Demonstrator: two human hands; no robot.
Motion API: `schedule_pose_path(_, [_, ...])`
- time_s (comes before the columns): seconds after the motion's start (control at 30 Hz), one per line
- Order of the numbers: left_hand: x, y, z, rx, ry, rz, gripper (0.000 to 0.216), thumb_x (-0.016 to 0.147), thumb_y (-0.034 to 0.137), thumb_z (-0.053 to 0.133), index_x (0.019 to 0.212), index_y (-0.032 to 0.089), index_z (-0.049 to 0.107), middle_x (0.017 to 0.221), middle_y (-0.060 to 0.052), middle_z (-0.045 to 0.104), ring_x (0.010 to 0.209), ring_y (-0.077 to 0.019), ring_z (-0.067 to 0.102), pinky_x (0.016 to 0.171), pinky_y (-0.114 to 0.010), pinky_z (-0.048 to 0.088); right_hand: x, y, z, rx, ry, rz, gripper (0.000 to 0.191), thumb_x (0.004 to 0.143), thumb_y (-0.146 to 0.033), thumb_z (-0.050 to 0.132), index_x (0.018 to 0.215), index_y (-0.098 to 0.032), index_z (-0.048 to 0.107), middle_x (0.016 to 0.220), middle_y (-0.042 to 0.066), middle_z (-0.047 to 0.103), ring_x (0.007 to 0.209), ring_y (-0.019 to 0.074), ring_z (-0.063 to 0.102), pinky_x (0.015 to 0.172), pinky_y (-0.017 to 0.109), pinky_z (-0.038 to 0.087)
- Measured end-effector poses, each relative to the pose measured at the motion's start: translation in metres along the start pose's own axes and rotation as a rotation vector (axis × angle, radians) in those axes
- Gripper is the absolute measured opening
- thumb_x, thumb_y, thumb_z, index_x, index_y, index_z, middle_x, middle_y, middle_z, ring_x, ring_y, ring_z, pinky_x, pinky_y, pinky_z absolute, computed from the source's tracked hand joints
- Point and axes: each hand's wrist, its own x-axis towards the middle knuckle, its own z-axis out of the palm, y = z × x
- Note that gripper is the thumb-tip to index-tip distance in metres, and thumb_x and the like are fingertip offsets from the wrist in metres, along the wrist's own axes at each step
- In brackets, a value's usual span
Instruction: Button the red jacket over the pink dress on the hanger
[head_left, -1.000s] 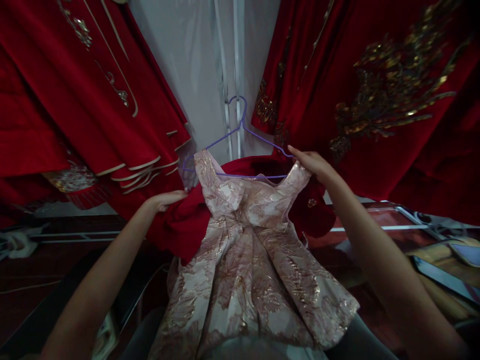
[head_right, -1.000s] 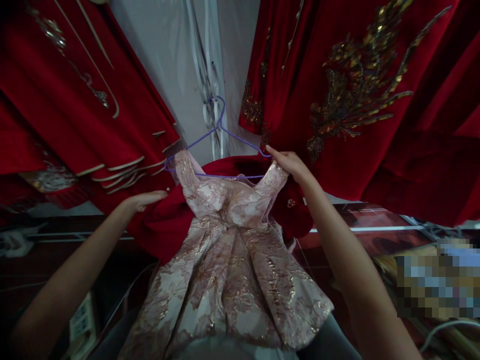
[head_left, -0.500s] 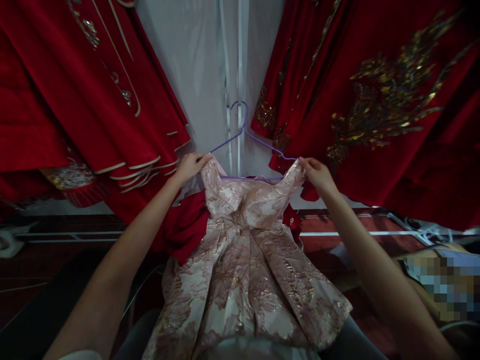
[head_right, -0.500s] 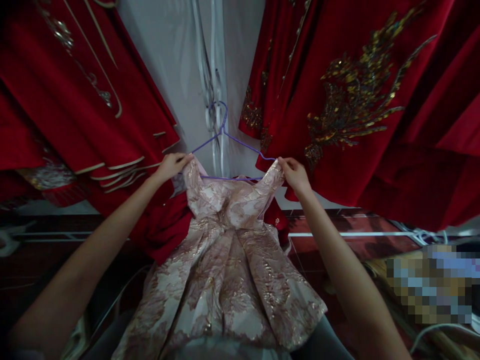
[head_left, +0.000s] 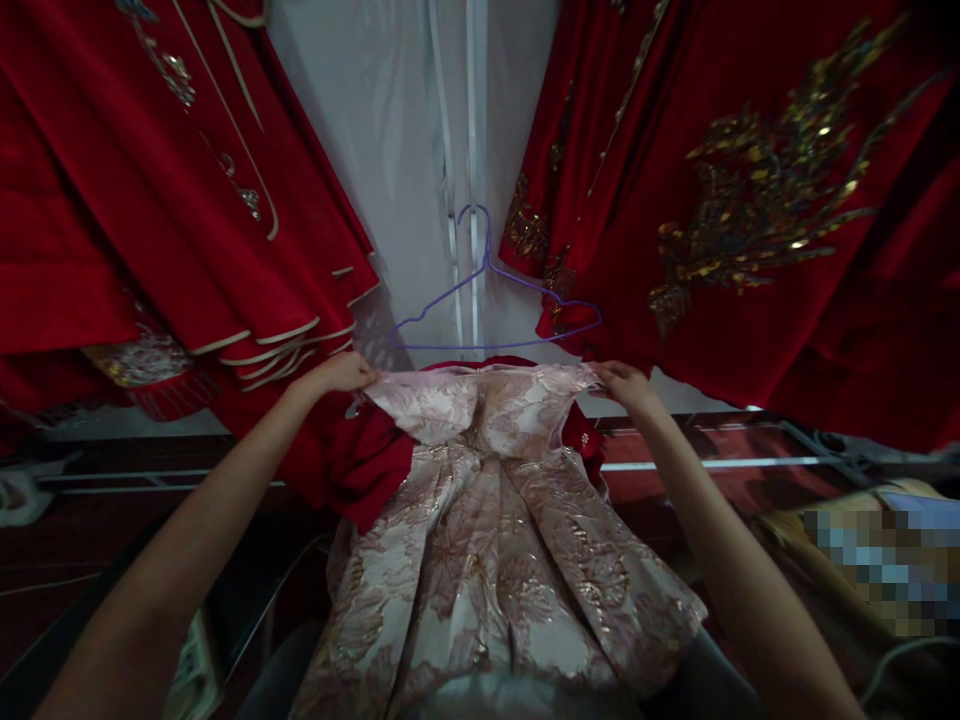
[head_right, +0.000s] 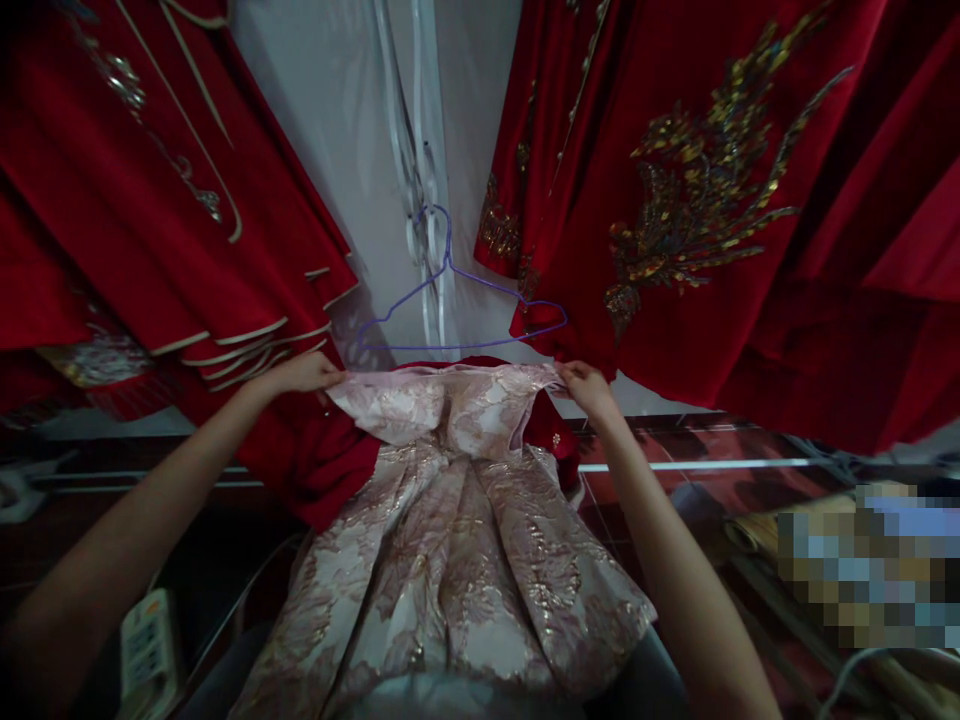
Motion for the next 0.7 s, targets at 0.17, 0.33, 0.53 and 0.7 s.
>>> schedule_pose_path(0.17, [0.006,0.070,0.013,-0.049,0.047,0.328,0.050,0.083,0.054,0.043,0.054,0.016,0.060,0.051,0.001,0.053,0.048,-0.0094,0.044,0.050,-0.021,0.031,-0.027,-0.003,0.028,-0.157,-0.436,-0.061,0.033,0.062,-0.050,0.072,0.068,-0.017,0.066,0.066,-0.001,0.062,0.059,0.0109,0.051,0.053,0.022,0.040])
schedule_pose_path(0.33, [0.045,0.142,0.038,-0.085,0.256,0.682,0.038,0.088,0.044,0.046,0.078,0.017,0.070,0.117,-0.008,0.063,0.102,-0.0177,0.057,0.091,-0.031,0.041,-0.044,-0.011,0.044,-0.110,-0.433,-0.112,0.031,0.066,-0.050,0.069,0.074,-0.020,0.068,0.076,0.000,0.065,0.068,0.0125,0.054,0.063,0.024,0.042])
schedule_pose_path(0.53, [0.061,0.165,0.099,0.030,0.401,0.579,0.033,0.086,0.042,0.051,0.075,0.019,0.072,0.133,-0.009,0.051,0.121,-0.0253,0.044,0.103,-0.048,0.032,-0.028,0.004,0.034,0.063,-0.204,-0.052,0.035,0.062,-0.052,0.071,0.072,-0.019,0.064,0.068,-0.001,0.062,0.059,0.0119,0.051,0.057,0.024,0.040])
schedule_pose_path(0.7, [0.010,0.182,0.113,0.110,0.542,0.498,0.033,0.088,0.042,0.047,0.080,0.022,0.073,0.131,-0.008,0.048,0.123,-0.0280,0.036,0.107,-0.055,0.022,-0.010,0.012,0.020,0.195,0.207,-0.105,0.034,0.060,-0.048,0.070,0.074,-0.019,0.062,0.070,-0.002,0.061,0.063,0.0123,0.053,0.060,0.025,0.042])
